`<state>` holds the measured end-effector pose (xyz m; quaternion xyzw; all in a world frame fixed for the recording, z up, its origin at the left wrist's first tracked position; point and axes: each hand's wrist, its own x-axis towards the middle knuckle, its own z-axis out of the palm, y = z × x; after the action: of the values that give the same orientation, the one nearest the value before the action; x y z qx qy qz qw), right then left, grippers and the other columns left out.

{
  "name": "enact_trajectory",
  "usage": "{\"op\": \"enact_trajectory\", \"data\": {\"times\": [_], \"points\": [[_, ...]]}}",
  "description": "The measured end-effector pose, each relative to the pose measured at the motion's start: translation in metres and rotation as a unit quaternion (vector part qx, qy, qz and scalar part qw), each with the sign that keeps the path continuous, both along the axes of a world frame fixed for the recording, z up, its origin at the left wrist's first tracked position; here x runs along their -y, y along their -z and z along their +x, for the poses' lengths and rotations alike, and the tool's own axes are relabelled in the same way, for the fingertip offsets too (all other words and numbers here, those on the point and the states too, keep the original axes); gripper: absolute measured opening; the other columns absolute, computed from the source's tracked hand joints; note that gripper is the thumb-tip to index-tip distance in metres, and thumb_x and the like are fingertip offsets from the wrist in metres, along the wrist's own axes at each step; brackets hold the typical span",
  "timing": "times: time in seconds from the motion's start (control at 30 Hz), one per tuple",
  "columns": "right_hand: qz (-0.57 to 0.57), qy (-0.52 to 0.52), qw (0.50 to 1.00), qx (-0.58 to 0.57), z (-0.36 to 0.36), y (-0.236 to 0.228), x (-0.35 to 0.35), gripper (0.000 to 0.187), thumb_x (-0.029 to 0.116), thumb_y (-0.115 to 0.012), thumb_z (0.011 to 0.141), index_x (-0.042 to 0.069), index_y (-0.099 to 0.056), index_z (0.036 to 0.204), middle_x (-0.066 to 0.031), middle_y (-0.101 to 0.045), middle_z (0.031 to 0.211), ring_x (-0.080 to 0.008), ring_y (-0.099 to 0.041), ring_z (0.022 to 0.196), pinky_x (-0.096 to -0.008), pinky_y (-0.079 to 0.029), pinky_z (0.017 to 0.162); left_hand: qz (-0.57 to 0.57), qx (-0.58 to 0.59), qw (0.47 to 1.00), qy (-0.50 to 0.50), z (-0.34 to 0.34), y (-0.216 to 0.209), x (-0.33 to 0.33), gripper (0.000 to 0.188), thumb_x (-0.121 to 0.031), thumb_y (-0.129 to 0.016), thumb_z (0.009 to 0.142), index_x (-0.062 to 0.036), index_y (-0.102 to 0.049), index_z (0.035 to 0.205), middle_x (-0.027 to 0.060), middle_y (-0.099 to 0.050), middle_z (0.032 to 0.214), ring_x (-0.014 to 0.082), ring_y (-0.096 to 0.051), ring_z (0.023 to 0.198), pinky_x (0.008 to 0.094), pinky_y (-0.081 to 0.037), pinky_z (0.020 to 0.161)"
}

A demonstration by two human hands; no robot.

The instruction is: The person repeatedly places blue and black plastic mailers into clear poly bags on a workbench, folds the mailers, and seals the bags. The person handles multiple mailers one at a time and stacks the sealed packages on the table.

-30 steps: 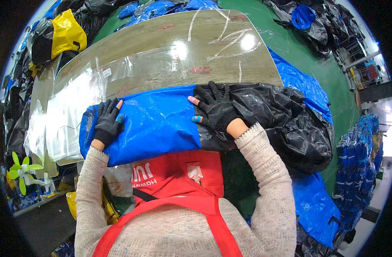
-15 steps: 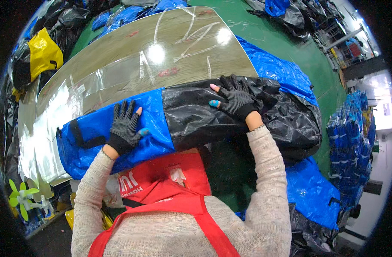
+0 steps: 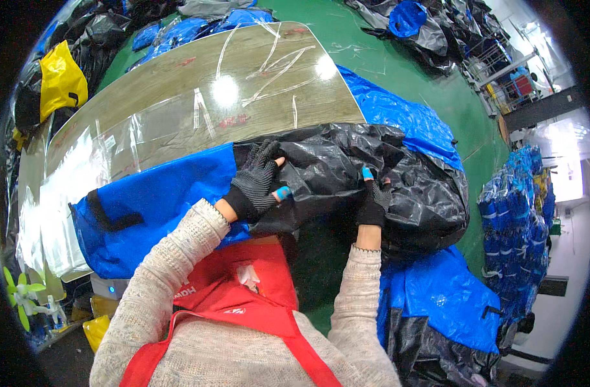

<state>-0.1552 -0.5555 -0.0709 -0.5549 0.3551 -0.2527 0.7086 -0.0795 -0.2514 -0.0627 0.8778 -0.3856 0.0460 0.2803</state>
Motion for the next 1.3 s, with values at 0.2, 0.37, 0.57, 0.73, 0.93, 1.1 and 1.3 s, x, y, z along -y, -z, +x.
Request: {"op": "enact_trajectory", "data": {"times": [0.2, 0.37, 0.57, 0.73, 0.93, 1.1, 1.3], "points": [[-0.047, -0.054, 0.997, -0.027, 0.003, -0.017, -0.011, 0.061, 0.041, -0.077, 0.077, -0.001, -0.060, 0.118, -0.0162, -0.060, 0.121, -0.0267, -0.057, 0.105, -0.0384, -0.048, 0.088, 0.018, -0.006, 1.000, -0.018, 0.000, -0.009, 0.034, 0.104, -0.069, -0.058, 0.073, -0.0008, -0.029, 0.146, 0.0270, -0.026, 0.150, 0.0467, -0.019, 0.140, 0.0576, -0.010, 0.114], [-0.503, -0.202, 0.835, 0.097, -0.022, -0.081, -0.114, 0.070, 0.030, -0.079, 0.072, 0.003, -0.051, 0.130, -0.0207, -0.057, 0.124, -0.0353, -0.055, 0.114, -0.0450, -0.043, 0.098, 0.060, -0.051, 0.996, -0.029, 0.006, -0.002, 0.033, 0.092, -0.062, -0.059, 0.076, -0.0041, -0.035, 0.144, 0.0247, -0.033, 0.147, 0.0403, -0.026, 0.139, 0.0494, -0.019, 0.114], [-0.603, -0.407, 0.679, 0.097, -0.004, -0.112, -0.169, 0.091, 0.019, -0.079, 0.056, 0.009, -0.045, 0.140, -0.0219, -0.052, 0.126, -0.0425, -0.052, 0.113, -0.0483, -0.042, 0.099, 0.076, -0.063, 0.994, 0.039, -0.009, -0.037, 0.010, 0.059, -0.046, -0.047, 0.090, -0.0140, -0.044, 0.139, 0.0188, -0.040, 0.145, 0.0346, -0.036, 0.135, 0.0458, -0.024, 0.114], [-0.652, -0.583, 0.484, 0.028, -0.010, -0.103, -0.189, 0.083, 0.035, -0.078, 0.063, 0.015, -0.047, 0.138, -0.0219, -0.040, 0.144, -0.0405, -0.030, 0.138, -0.0665, -0.012, 0.109, 0.156, -0.256, 0.907, 0.294, -0.062, -0.117, -0.081, 0.046, -0.042, -0.051, 0.091, -0.0137, -0.058, 0.127, 0.0192, -0.061, 0.121, 0.0344, -0.053, 0.119, 0.0464, -0.032, 0.109], [-0.531, -0.477, 0.698, 0.063, -0.010, -0.080, -0.198, 0.069, 0.055, -0.057, 0.084, 0.006, -0.052, 0.132, -0.0230, -0.045, 0.140, -0.0391, -0.034, 0.136, -0.0533, -0.018, 0.112, 0.109, 0.013, 0.984, -0.137, -0.035, -0.054, -0.127, 0.076, -0.055, -0.055, 0.081, -0.0151, -0.040, 0.144, 0.0191, -0.034, 0.149, 0.0435, -0.027, 0.138, 0.0609, -0.008, 0.113], [-0.711, -0.415, 0.560, -0.098, 0.024, -0.070, -0.214, 0.073, 0.054, -0.051, 0.088, 0.001, -0.046, 0.137, -0.0225, -0.047, 0.138, -0.0398, -0.037, 0.133, -0.0537, -0.021, 0.111, 0.076, 0.087, 0.977, -0.180, -0.034, 0.005, -0.124, 0.076, -0.055, -0.056, 0.081, -0.0161, -0.039, 0.144, 0.0185, -0.035, 0.149, 0.0430, -0.028, 0.137, 0.0614, -0.005, 0.113], [-0.694, -0.441, 0.567, 0.049, 0.024, -0.058, -0.291, 0.073, 0.048, -0.054, 0.086, 0.000, -0.040, 0.140, -0.0260, -0.039, 0.143, -0.0402, -0.032, 0.137, -0.0554, -0.019, 0.112, 0.199, -0.040, 0.970, -0.137, -0.046, -0.066, -0.170, 0.073, -0.048, -0.059, 0.081, -0.0088, -0.043, 0.141, 0.0182, -0.037, 0.148, 0.0402, -0.027, 0.139, 0.0542, -0.009, 0.116]]}}
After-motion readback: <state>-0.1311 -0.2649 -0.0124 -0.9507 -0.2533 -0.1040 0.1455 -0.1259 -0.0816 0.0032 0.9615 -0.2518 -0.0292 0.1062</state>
